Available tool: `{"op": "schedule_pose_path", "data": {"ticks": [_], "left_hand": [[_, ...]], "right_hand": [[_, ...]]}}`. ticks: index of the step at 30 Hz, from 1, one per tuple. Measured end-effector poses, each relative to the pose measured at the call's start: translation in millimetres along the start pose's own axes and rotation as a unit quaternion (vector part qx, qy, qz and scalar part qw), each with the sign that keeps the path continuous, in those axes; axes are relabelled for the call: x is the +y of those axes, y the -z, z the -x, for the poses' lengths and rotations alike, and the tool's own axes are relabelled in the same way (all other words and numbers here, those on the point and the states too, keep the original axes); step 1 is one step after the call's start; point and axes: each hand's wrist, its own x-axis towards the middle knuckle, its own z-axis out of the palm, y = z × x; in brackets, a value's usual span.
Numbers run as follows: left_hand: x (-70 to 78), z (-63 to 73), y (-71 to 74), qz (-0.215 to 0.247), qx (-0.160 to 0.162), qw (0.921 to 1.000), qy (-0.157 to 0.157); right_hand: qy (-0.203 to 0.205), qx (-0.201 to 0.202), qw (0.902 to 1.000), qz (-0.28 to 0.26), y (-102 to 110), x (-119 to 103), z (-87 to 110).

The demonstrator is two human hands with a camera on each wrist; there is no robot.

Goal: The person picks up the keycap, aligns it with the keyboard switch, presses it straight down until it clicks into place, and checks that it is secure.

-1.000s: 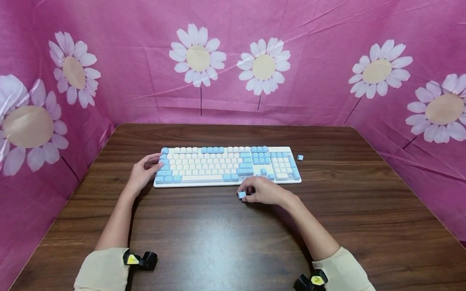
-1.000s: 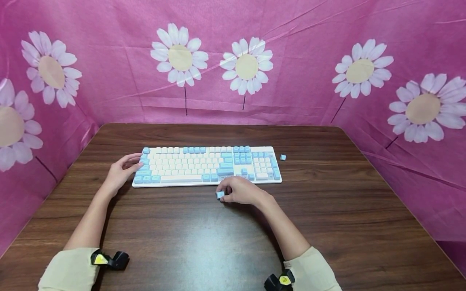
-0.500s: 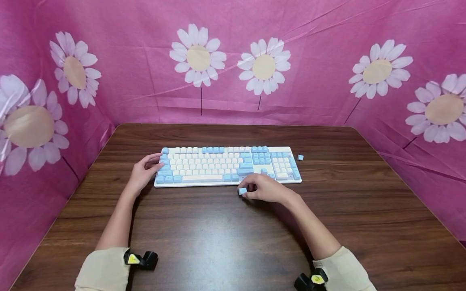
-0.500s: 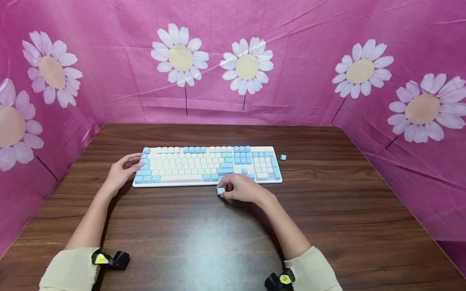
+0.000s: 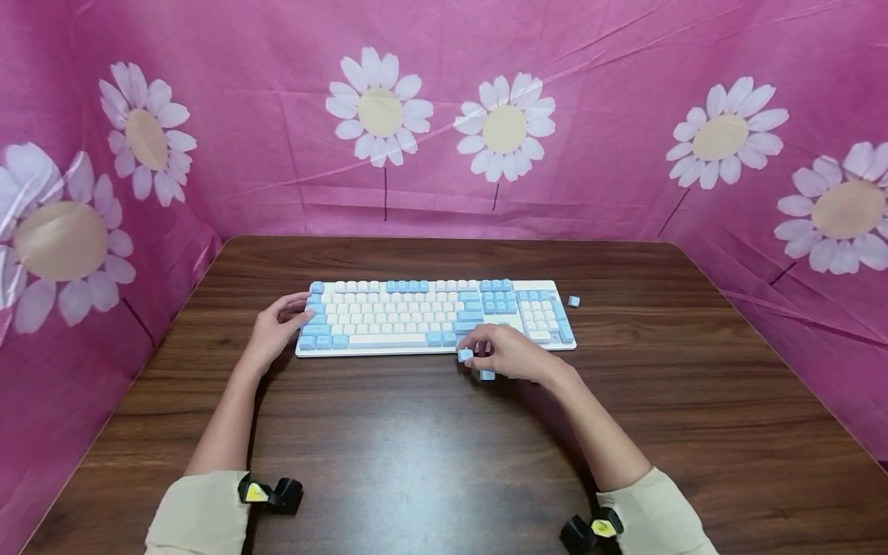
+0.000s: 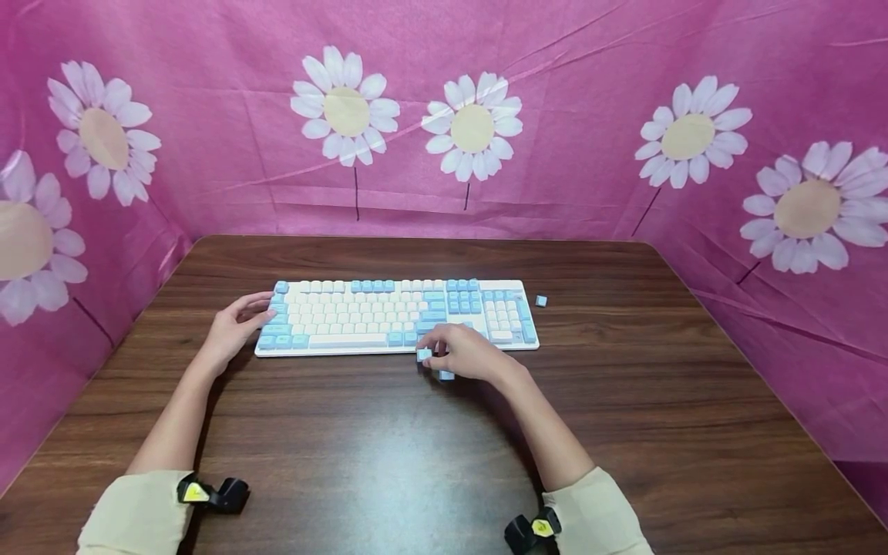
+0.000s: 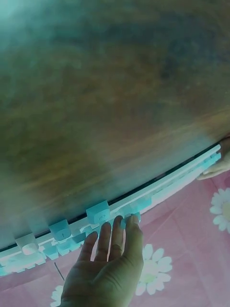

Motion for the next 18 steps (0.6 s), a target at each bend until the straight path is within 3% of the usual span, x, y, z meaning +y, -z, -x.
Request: {"op": "schedule_pose_path", "data": {"ticks": [18], "left_hand": [[-1.4,-1.2,0.4,0.003,-0.001,1.0000,-0.004]], "right_hand": [[-0.017,0.019,0.9996,0.013,6.7,0.7,-10.2]]}}
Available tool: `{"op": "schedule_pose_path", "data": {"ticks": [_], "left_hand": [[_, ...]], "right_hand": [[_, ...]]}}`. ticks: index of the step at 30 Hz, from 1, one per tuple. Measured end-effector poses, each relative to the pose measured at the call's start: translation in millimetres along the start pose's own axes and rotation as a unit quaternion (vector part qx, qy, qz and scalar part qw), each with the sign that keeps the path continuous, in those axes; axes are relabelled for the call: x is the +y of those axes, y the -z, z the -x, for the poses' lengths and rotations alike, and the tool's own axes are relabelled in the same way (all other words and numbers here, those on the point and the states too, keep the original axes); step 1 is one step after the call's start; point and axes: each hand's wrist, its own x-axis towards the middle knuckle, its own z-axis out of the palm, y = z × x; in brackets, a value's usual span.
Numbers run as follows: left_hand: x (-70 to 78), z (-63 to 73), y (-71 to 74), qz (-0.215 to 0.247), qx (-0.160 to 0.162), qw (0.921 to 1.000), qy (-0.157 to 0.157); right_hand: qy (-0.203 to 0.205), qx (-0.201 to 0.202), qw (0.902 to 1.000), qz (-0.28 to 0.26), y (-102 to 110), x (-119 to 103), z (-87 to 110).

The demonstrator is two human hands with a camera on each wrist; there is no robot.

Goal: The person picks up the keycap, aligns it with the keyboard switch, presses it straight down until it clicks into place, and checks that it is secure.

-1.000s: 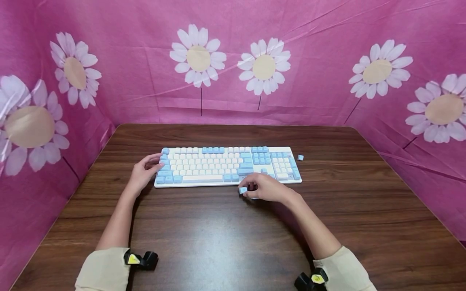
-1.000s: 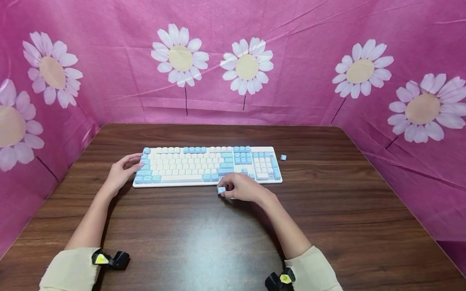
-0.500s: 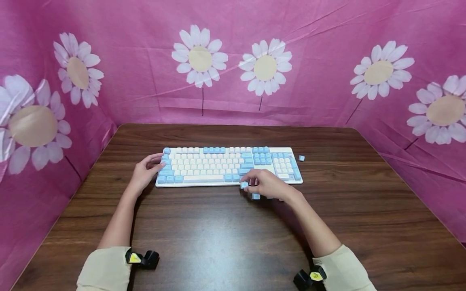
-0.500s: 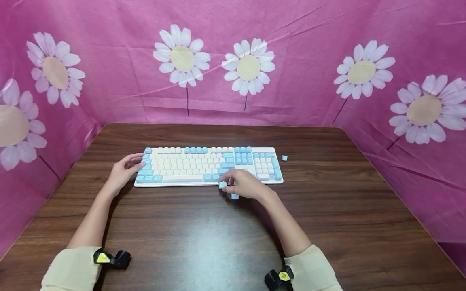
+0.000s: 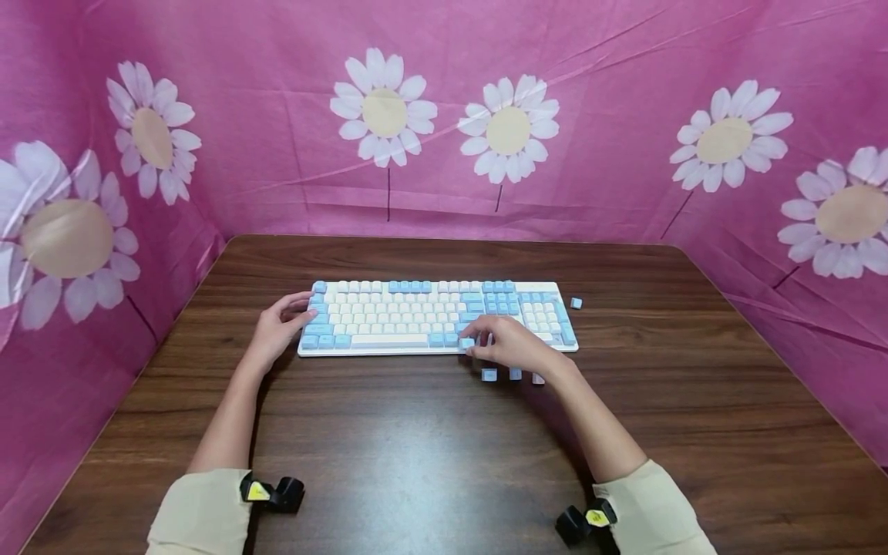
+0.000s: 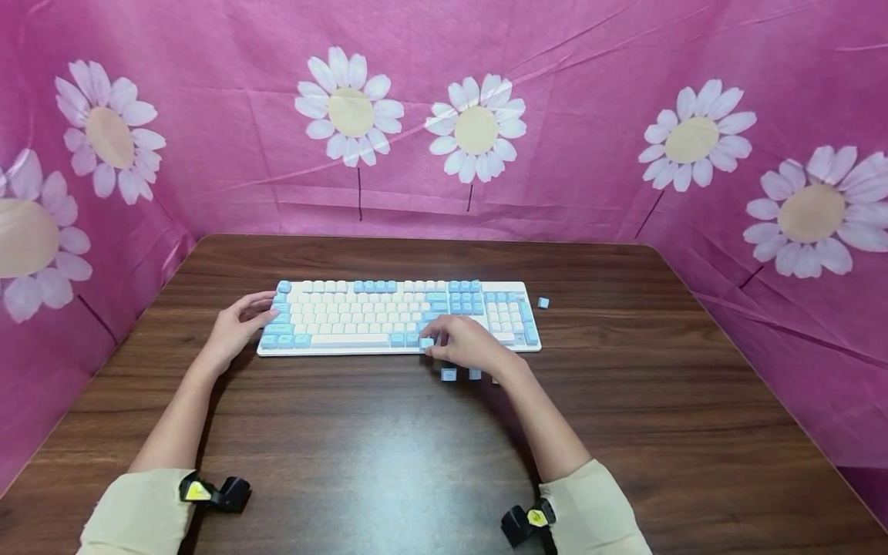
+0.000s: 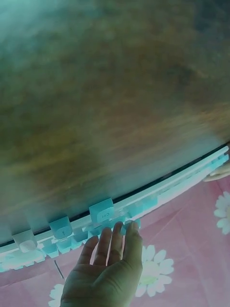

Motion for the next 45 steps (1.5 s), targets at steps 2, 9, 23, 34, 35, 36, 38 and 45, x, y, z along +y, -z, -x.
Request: {"op": "schedule_pose_path", "data": {"ticks": [2,9,23,34,35,36,38,45], "left_hand": [[-0.2,0.0,0.1,-0.001,0.000,1.0000,0.000],[-0.5,0.6,-0.1,-0.001,0.000,1.0000,-0.001],[-0.6,0.3,-0.8,-0.007,0.003,1.0000,-0.005],[1.1,-0.1,-0.8,-0.005,0.002,1.0000,0.002],[1.2,-0.1,-0.7,-0.004,0.003,1.0000,0.001],[1.1,-0.4,-0.7,-0.005,0.003,1.0000,0.002],[0.8,-0.9,-0.6,-0.005,0.002,1.0000,0.002],[-0.4,-0.8,-0.1,-0.006,-0.001,1.0000,0.007]], "right_hand": [[-0.002,0.004,1.0000,0.002,0,2,-0.9],[0.004,0.026,0.9996,0.005,1,5,-2.8],[0.002,0.055,0.9984,-0.009,-2,11,-6.0],[0.007,0.070,0.9974,-0.013,-4,13,-6.0],[0.007,0.072,0.9973,-0.013,-4,13,-6.0],[0.006,0.074,0.9971,-0.013,-4,13,-6.1],[0.005,0.077,0.9970,-0.011,-4,13,-6.2],[0.000,0.078,0.9969,0.000,-6,13,-6.7]]}}
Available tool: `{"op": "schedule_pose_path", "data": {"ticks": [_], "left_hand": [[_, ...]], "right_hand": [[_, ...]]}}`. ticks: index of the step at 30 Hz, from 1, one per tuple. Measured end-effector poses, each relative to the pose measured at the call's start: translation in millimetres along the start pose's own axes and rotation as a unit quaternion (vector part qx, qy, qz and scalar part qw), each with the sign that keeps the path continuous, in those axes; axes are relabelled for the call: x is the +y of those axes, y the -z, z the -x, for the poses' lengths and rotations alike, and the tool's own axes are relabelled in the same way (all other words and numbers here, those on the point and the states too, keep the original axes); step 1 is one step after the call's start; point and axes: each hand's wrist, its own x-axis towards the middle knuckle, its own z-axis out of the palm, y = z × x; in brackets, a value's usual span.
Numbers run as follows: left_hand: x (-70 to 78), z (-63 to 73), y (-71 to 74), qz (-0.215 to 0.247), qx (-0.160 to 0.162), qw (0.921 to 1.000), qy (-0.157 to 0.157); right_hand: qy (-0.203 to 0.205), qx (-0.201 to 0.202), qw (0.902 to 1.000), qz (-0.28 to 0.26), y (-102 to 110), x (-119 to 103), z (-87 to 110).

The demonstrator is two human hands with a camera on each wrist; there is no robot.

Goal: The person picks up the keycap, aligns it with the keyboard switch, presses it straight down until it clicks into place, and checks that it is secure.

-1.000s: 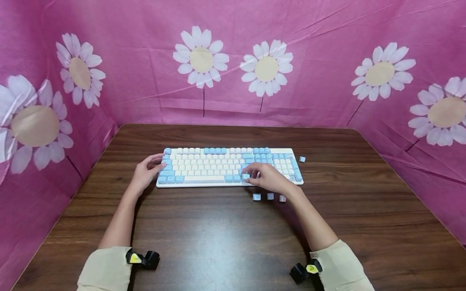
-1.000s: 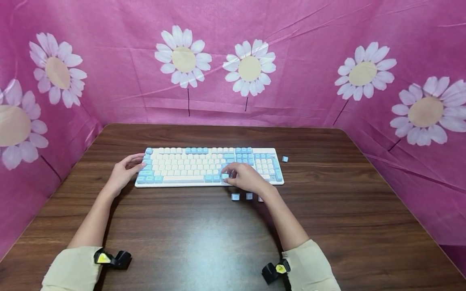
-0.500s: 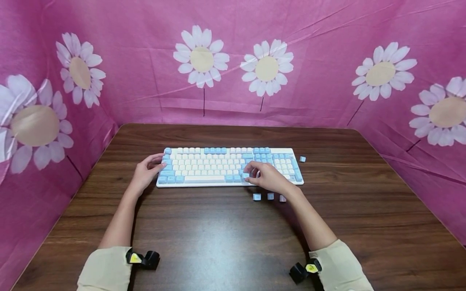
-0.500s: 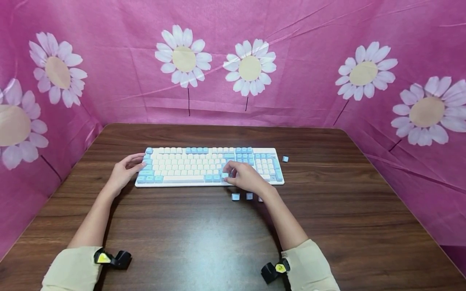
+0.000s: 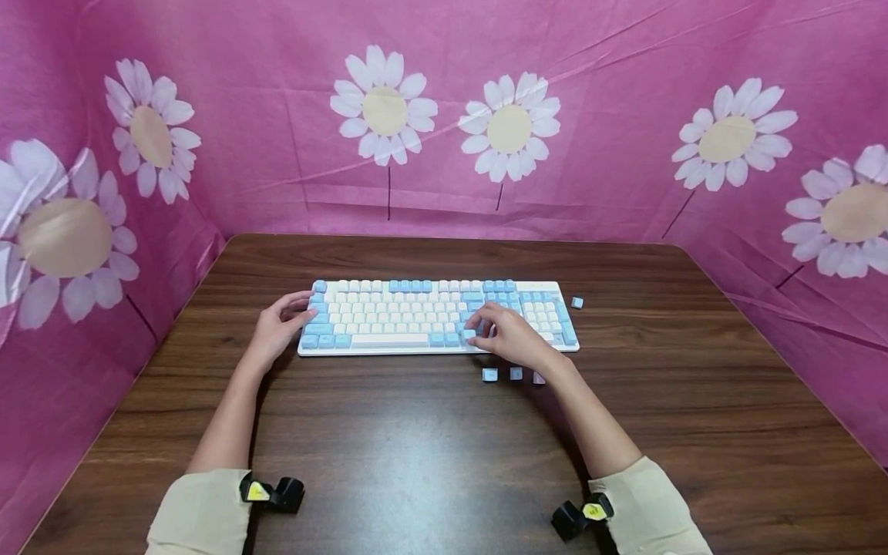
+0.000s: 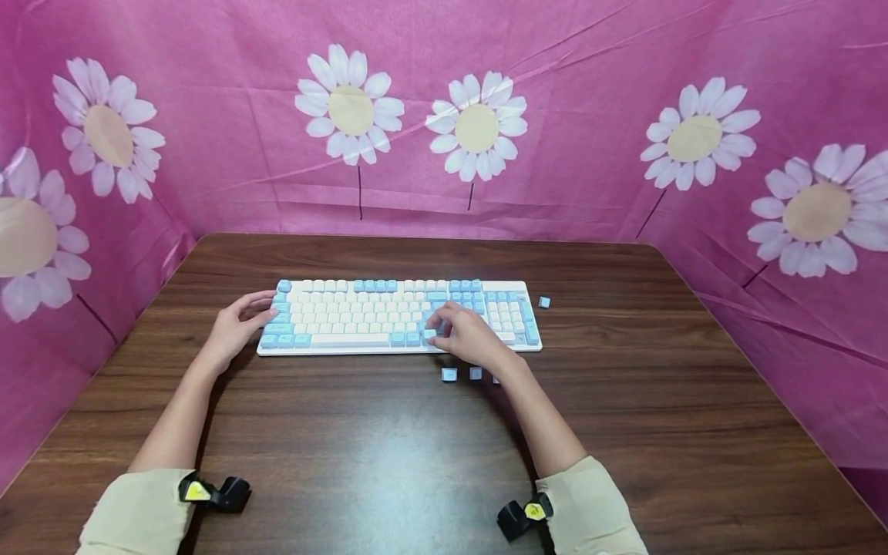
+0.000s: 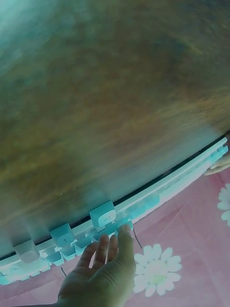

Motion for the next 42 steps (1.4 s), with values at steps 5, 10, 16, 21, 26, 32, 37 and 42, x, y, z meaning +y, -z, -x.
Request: {"op": "schedule_pose_path", "data": {"ticks": [5,10,16,21,26,32,37,42], "left_hand": [[0.5,-0.2,-0.8,0.003,0.000,1.0000,-0.002],[1.2,-0.2,-2.3,0.005,0.000,1.0000,-0.007],[1.3,-0.9,-3.3,0.004,0.000,1.0000,-0.006],[1.5,-0.2,-3.0,0.002,0.001,1.0000,-0.009],[2.0,0.6,-2.4,0.001,0.001,1.0000,-0.008],[1.4,0.6,-1.5,0.003,0.002,1.0000,-0.007],[0.7,0.6,-0.7,0.002,0.002,1.0000,-0.007],[1.2,0.8,-0.3,-0.003,0.001,1.0000,-0.002]], "right_hand": [[0.003,-0.003,1.0000,0.006,-0.4,0.7,0.9],[0.003,-0.004,0.9999,0.012,-1.1,3.3,2.0],[0.004,0.002,0.9999,0.013,-1.1,3.8,2.7],[0.006,0.005,0.9998,0.017,-0.8,3.5,2.4],[0.011,0.010,0.9997,0.020,-1.9,3.4,1.8],[0.009,0.012,0.9996,0.023,-2.2,1.5,1.4],[0.005,0.006,0.9996,0.026,-1.6,0.2,1.0],[0.007,0.001,0.9993,0.037,-2.3,-0.3,0.2]]}}
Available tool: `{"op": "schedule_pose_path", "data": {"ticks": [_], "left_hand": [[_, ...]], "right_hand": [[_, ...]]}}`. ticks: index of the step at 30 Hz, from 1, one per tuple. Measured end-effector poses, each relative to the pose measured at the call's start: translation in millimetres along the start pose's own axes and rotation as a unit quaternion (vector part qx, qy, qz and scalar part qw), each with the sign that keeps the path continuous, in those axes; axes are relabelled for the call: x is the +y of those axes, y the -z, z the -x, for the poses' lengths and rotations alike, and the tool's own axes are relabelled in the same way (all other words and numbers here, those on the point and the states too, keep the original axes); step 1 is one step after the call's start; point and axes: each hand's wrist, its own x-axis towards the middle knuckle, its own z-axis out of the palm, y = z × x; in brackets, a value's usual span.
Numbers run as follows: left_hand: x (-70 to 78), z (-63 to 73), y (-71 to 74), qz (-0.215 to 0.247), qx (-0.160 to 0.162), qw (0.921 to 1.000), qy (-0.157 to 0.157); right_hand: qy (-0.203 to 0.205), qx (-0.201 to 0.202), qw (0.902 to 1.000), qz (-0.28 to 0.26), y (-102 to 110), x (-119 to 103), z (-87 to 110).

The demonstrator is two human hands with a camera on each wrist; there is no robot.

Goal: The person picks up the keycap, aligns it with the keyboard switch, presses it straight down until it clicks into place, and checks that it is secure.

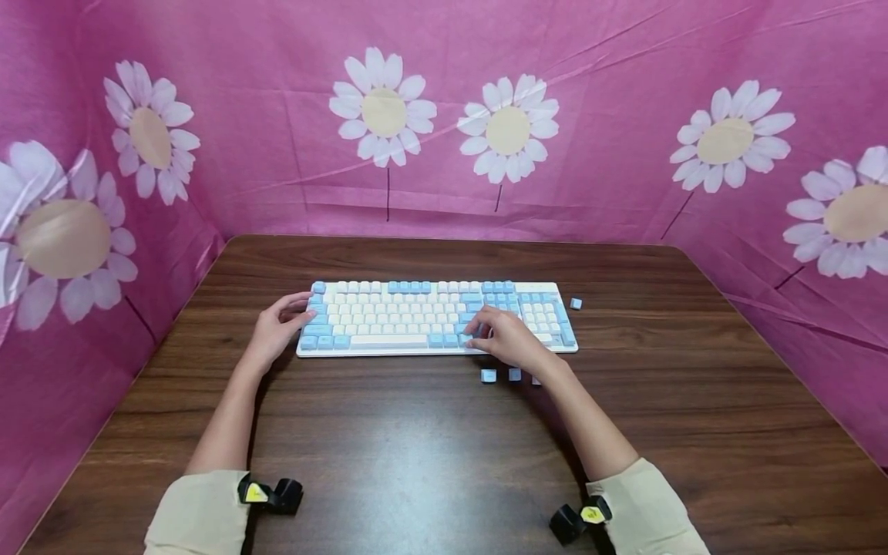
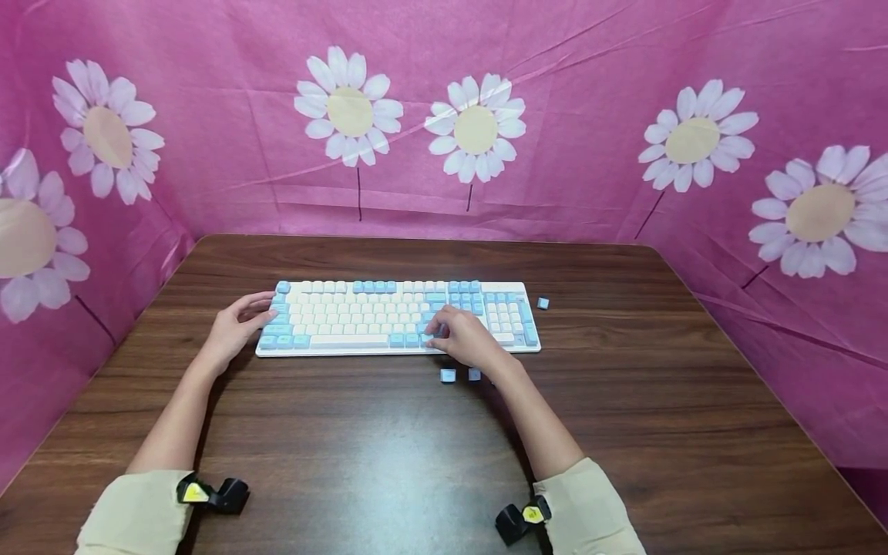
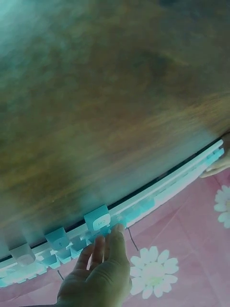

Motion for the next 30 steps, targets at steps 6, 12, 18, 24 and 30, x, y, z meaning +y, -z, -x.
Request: {"op": "schedule_pose_path", "data": {"ticks": [6,12,18,24,30], "left_hand": [[1.5,0.2,-0.3,0.000,0.001,1.0000,0.001],[2.3,1.0,0.0,0.000,-0.001,1.0000,0.002],[0.9,0.9,0.2,-0.001,-0.002,1.0000,0.003],[-0.1,0.2,0.5,-0.001,-0.002,1.0000,0.000],[-0.6,-0.5,0.1,0.000,-0.002,1.0000,-0.001]], "right_hand": [[-0.005,-0.002,0.9999,0.011,0.0,-0.8,-0.1],[-0.006,-0.003,1.0000,0.000,-0.6,0.7,-0.5],[-0.007,0.001,0.9993,-0.036,-1.4,4.0,-0.6],[-0.028,0.003,0.9967,-0.076,-2.6,5.7,-0.2],[-0.043,0.006,0.9945,-0.096,-2.6,6.8,-0.1]]}}
